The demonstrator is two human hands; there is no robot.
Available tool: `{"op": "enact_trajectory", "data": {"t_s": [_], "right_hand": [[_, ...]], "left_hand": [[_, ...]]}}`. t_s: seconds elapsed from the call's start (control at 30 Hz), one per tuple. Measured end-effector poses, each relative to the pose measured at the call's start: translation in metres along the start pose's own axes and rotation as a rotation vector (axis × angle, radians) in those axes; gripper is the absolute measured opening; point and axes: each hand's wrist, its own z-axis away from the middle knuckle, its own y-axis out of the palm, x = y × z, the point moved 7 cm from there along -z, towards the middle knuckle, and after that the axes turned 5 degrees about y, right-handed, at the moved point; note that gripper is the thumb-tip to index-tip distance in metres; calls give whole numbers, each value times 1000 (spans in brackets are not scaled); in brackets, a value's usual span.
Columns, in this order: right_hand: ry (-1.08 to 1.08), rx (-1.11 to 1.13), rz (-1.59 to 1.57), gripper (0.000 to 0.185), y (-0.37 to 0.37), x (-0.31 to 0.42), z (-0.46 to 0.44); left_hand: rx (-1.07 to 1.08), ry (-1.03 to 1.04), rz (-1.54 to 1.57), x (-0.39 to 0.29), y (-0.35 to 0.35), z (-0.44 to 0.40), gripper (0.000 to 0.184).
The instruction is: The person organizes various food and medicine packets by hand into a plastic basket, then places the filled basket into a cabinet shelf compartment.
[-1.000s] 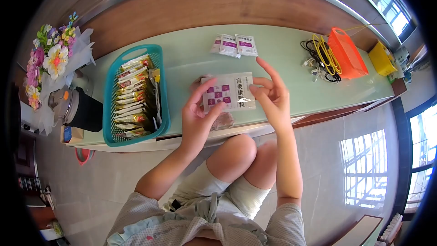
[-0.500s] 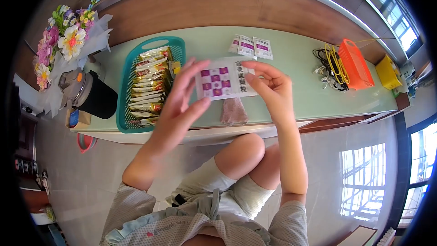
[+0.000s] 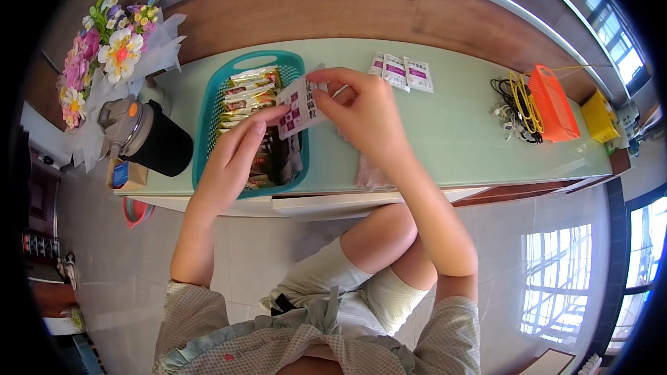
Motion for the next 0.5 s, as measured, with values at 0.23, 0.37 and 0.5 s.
{"op": "enact_trajectory", "data": {"t_s": [0.23, 0.37, 0.5], "right_hand": [[-7, 119, 205, 20, 19, 7, -14], [-32, 133, 326, 22, 32, 9, -15], [-181, 125, 475, 22, 48, 6, -12]], "left_hand": [[41, -101, 11, 12, -4, 1, 42], [77, -77, -189, 13, -7, -1, 43], [74, 89, -435, 10, -4, -1, 44]]}}
